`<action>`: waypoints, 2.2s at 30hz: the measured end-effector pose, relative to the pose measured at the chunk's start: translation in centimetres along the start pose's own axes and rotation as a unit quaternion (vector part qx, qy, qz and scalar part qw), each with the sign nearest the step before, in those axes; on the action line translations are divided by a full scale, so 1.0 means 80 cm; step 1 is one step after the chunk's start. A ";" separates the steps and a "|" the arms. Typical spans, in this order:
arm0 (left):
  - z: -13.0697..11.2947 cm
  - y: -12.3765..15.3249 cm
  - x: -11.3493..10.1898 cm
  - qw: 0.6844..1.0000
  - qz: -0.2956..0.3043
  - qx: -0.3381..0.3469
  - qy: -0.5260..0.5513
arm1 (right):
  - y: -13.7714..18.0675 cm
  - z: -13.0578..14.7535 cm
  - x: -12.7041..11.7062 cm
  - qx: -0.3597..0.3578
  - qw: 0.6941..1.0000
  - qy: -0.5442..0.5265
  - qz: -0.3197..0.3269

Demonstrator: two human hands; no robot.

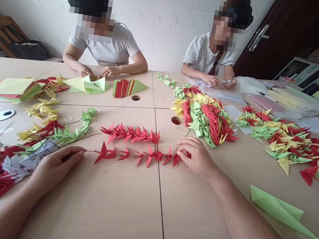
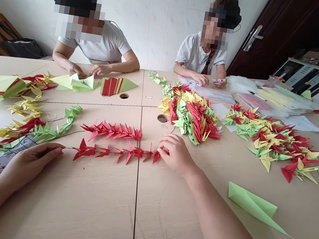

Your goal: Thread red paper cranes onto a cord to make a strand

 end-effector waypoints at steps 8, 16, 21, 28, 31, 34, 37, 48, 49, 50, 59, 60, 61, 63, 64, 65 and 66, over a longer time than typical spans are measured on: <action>0.002 0.000 0.000 1.000 0.005 0.002 -0.005 | 0.002 -0.016 -0.011 0.020 1.000 0.015 0.011; 0.006 -0.001 0.003 1.000 0.008 -0.002 0.000 | 0.001 0.025 -0.003 -0.022 0.999 0.036 -0.005; 0.008 -0.001 0.003 1.000 0.005 0.003 0.000 | 0.000 0.038 0.011 -0.038 0.998 0.042 0.013; 0.006 0.001 0.004 1.000 0.016 -0.009 0.010 | -0.002 0.029 -0.004 -0.019 0.997 0.078 0.017; 0.004 0.000 0.005 1.000 0.016 -0.003 0.011 | -0.005 0.049 -0.003 -0.025 0.997 0.069 -0.002; 0.000 0.000 0.005 1.000 0.013 0.010 0.011 | -0.008 0.074 0.011 -0.045 0.997 0.063 0.009; -0.002 0.000 0.006 1.000 0.016 0.013 0.017 | -0.010 0.086 0.026 -0.057 0.995 0.068 0.034; -0.007 0.003 0.009 0.999 0.030 0.025 0.024 | -0.001 0.064 0.008 0.000 0.993 0.120 -0.009; -0.008 0.004 0.009 0.999 0.032 0.028 0.025 | -0.002 0.071 0.008 -0.009 0.993 0.115 -0.017; -0.008 0.004 0.010 0.999 0.035 0.031 0.026 | -0.005 0.080 0.009 -0.022 0.993 0.111 -0.020; -0.010 0.007 0.014 0.997 0.052 0.052 0.036 | -0.020 0.109 0.039 -0.053 0.992 0.111 0.009; -0.009 0.007 0.014 0.997 0.053 0.053 0.035 | -0.019 0.105 0.037 -0.050 0.992 0.115 0.012; -0.009 0.008 0.014 0.997 0.053 0.053 0.036 | -0.018 0.101 0.033 -0.047 0.991 0.120 0.016; -0.009 0.010 0.014 0.996 0.057 0.054 0.036 | -0.016 0.094 0.023 -0.036 0.990 0.136 0.026; -0.009 0.010 0.014 0.996 0.059 0.055 0.036 | -0.016 0.092 0.018 -0.029 0.989 0.144 0.031; -0.010 0.011 0.015 0.996 0.061 0.056 0.036 | -0.017 0.093 0.014 -0.026 0.988 0.148 0.032; -0.010 0.010 0.015 0.996 0.062 0.055 0.034 | -0.019 0.096 0.011 -0.028 0.988 0.150 0.032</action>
Point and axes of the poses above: each hand's wrist, its own y-axis away from the middle knuckle, its own x-axis out of the palm, z = x × y, the point moved 8 cm from there along -y, towards the middle knuckle, and after that the axes turned 10 degrees about y, right-handed, at the moved point
